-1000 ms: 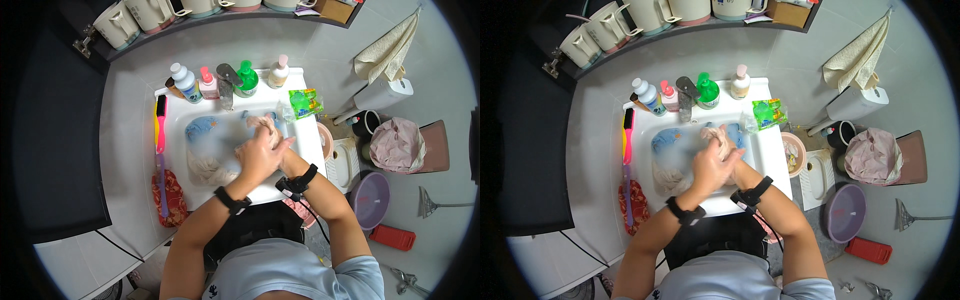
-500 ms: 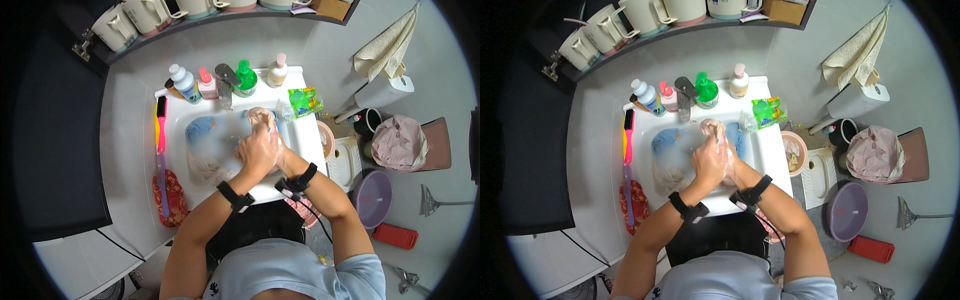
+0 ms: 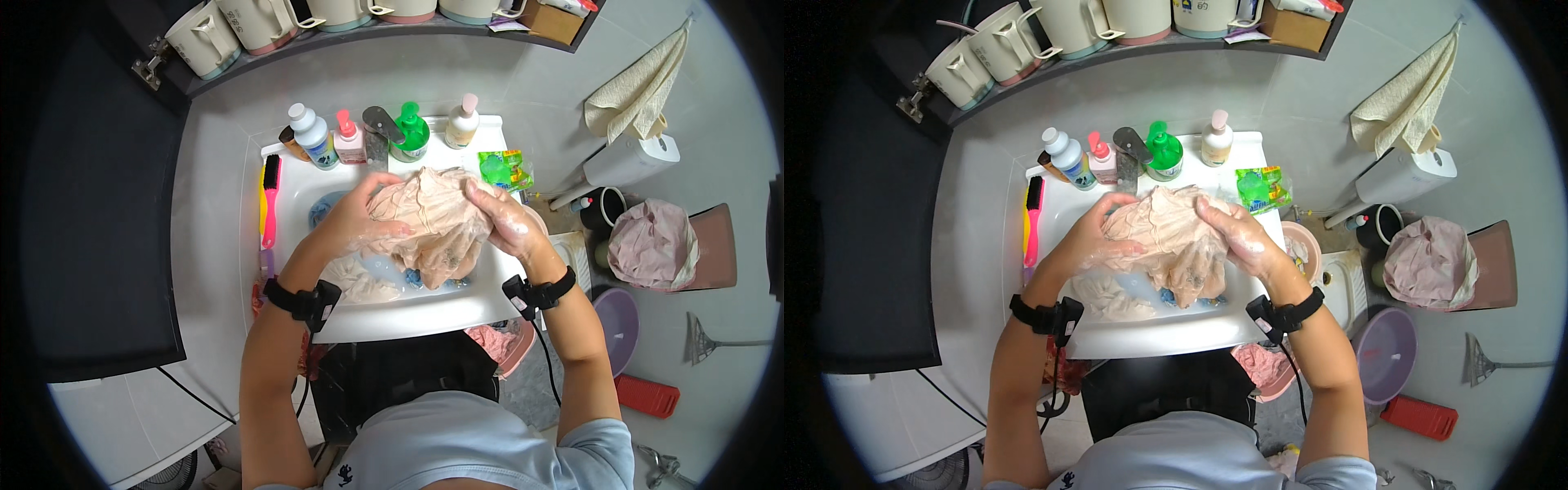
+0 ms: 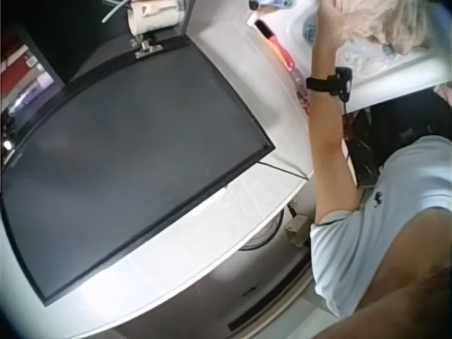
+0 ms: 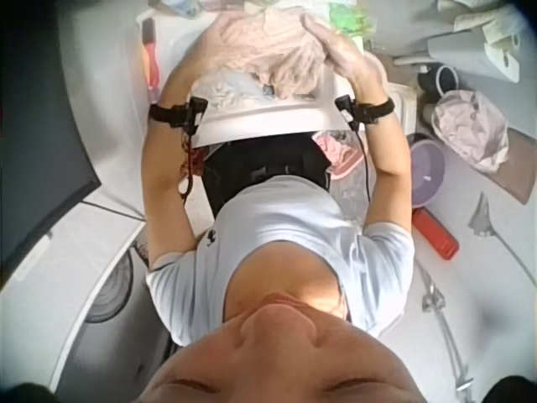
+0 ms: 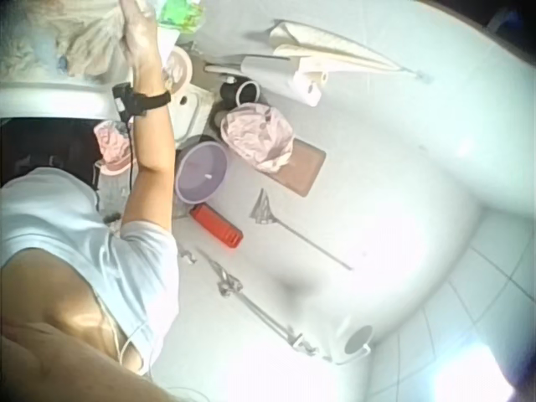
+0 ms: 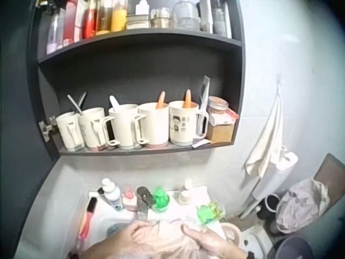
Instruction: Hand washing a light-colored garment in a bathroom sink with soap and water.
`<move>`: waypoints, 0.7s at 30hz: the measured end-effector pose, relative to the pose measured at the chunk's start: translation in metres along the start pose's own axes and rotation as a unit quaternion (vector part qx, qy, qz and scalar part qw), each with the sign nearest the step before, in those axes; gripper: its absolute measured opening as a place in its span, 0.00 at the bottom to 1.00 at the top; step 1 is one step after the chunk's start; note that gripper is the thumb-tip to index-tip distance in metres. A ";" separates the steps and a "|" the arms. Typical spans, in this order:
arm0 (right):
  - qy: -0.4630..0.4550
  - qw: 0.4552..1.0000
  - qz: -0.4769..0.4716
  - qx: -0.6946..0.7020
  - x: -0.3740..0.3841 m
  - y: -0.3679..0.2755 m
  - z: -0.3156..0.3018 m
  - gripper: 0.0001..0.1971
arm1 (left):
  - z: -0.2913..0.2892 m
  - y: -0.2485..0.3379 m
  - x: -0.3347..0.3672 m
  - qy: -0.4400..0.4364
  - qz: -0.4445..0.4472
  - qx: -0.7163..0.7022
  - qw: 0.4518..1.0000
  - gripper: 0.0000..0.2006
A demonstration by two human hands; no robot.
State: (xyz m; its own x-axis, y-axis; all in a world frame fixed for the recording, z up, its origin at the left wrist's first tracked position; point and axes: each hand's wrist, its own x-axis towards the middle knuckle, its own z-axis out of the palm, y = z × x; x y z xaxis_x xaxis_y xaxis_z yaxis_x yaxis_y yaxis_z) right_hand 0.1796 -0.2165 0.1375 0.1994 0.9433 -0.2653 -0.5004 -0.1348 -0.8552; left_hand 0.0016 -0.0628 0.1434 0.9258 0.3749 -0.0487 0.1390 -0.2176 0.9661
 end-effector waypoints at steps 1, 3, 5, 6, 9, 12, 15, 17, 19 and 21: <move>-0.001 0.997 0.015 0.072 -0.001 -0.004 0.002 0.18 | -0.005 -0.001 0.000 -0.001 -0.001 -0.001 1.000 0.24; 0.023 0.998 0.024 0.051 0.005 0.006 0.000 0.19 | -0.014 -0.004 0.002 -0.009 -0.122 0.020 0.992 0.23; 0.094 0.994 -0.013 -0.051 0.009 0.012 0.004 0.21 | -0.016 -0.016 0.004 0.012 -0.120 -0.038 0.992 0.21; 0.093 0.993 -0.005 -0.072 0.014 0.018 0.003 0.26 | -0.015 -0.026 0.006 0.035 -0.118 -0.096 0.988 0.20; 0.157 0.987 0.041 0.017 0.036 0.054 0.005 0.26 | 0.032 -0.065 0.023 0.240 0.034 -0.207 0.948 0.18; -0.112 0.950 0.028 0.290 0.059 0.108 -0.038 0.26 | 0.097 -0.034 0.033 0.362 0.239 0.140 0.890 0.20; -0.256 0.845 0.003 0.469 0.040 0.095 0.013 0.21 | 0.100 -0.041 0.020 0.217 0.004 0.367 0.904 0.11; 0.091 0.937 0.157 0.297 0.025 0.063 0.050 0.15 | 0.072 -0.036 0.034 0.279 -0.119 0.339 0.891 0.15; 0.096 0.944 0.138 0.285 0.040 0.082 0.023 0.13 | 0.088 -0.037 0.038 0.308 -0.078 0.317 0.894 0.13; -0.294 0.858 -0.061 0.416 0.056 0.110 -0.018 0.14 | 0.116 -0.033 0.023 0.321 0.096 0.297 0.894 0.11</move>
State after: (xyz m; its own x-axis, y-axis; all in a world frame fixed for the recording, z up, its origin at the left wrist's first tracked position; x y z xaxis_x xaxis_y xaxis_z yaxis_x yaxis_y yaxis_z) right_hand 0.1511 -0.1838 0.0201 -0.0444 0.9582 0.2827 -0.9833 0.0080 -0.1816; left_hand 0.0587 -0.1513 0.0812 0.5864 0.6772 0.4444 0.3376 -0.7030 0.6259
